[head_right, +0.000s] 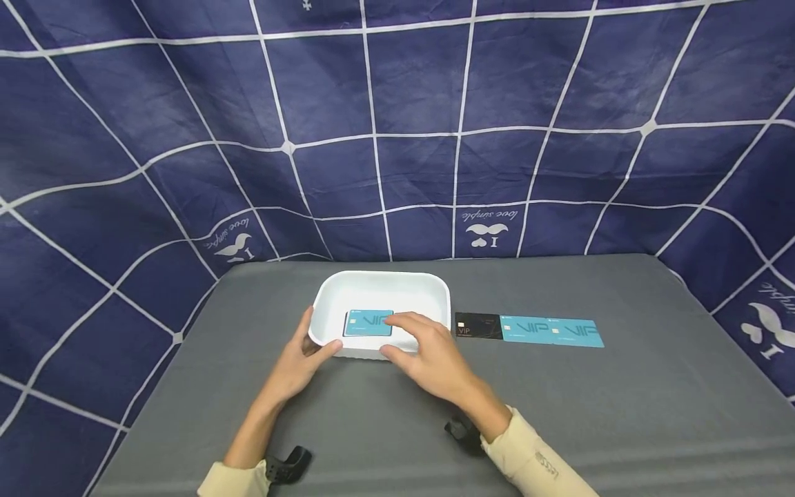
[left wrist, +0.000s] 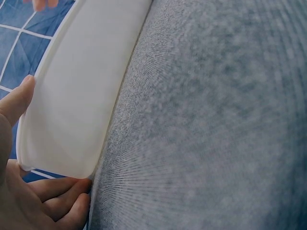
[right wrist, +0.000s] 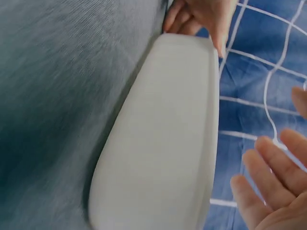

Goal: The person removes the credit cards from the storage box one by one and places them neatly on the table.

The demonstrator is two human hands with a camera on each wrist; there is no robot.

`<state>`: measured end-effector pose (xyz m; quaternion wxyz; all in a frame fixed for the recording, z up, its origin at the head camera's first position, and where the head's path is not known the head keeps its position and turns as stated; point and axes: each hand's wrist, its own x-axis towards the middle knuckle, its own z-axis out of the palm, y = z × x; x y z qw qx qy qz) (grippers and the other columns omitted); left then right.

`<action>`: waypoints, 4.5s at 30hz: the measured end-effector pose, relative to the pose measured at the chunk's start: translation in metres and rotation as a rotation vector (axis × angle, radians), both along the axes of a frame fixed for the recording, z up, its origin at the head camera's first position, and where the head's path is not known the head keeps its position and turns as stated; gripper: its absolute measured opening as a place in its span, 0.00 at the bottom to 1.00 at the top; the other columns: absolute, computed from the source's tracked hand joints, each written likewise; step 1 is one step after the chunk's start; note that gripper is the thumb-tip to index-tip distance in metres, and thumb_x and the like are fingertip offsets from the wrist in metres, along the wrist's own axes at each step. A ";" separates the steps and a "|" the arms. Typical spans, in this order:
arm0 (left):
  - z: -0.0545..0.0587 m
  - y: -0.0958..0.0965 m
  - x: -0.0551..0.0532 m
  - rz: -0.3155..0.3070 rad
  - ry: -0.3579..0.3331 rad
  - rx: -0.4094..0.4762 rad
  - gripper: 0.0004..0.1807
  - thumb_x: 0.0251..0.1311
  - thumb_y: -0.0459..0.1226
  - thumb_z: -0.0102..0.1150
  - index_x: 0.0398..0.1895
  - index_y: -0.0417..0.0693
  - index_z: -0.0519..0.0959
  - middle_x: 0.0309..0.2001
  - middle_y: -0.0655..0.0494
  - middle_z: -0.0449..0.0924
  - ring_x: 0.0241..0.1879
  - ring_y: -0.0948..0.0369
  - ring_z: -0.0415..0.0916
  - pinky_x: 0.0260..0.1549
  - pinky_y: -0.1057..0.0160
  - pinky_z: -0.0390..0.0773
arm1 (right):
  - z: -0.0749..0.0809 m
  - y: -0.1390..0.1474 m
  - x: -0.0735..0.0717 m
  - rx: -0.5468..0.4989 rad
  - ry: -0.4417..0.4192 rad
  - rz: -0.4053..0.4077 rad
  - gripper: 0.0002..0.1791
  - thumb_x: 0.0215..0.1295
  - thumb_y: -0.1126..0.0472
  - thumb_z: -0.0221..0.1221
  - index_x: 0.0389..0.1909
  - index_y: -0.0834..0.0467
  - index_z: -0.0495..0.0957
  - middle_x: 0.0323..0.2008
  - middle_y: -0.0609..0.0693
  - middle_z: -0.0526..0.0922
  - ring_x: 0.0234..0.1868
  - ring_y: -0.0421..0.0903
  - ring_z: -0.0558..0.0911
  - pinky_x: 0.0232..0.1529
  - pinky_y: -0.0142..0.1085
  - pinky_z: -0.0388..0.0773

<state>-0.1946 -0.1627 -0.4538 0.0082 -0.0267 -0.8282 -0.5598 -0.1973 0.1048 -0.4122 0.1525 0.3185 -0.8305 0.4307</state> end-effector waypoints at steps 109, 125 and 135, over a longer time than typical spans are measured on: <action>0.000 0.001 -0.001 0.005 -0.003 0.008 0.55 0.60 0.49 0.69 0.80 0.48 0.42 0.66 0.37 0.68 0.61 0.48 0.71 0.54 0.47 0.70 | -0.026 -0.052 -0.088 0.299 -0.253 0.083 0.38 0.55 0.59 0.70 0.67 0.65 0.69 0.57 0.53 0.81 0.59 0.51 0.77 0.60 0.46 0.68; -0.003 -0.001 -0.004 0.009 0.009 0.003 0.55 0.60 0.47 0.69 0.80 0.46 0.42 0.64 0.36 0.70 0.60 0.48 0.71 0.56 0.46 0.68 | -0.015 -0.047 -0.075 0.302 -0.201 0.031 0.36 0.57 0.61 0.70 0.66 0.65 0.71 0.59 0.54 0.80 0.59 0.53 0.77 0.59 0.47 0.69; -0.002 -0.001 -0.001 0.021 -0.010 -0.002 0.56 0.60 0.48 0.69 0.80 0.50 0.41 0.66 0.36 0.68 0.61 0.47 0.70 0.56 0.45 0.68 | 0.016 -0.030 -0.048 0.308 -0.058 0.041 0.34 0.58 0.60 0.71 0.65 0.63 0.72 0.59 0.56 0.78 0.60 0.53 0.76 0.60 0.47 0.68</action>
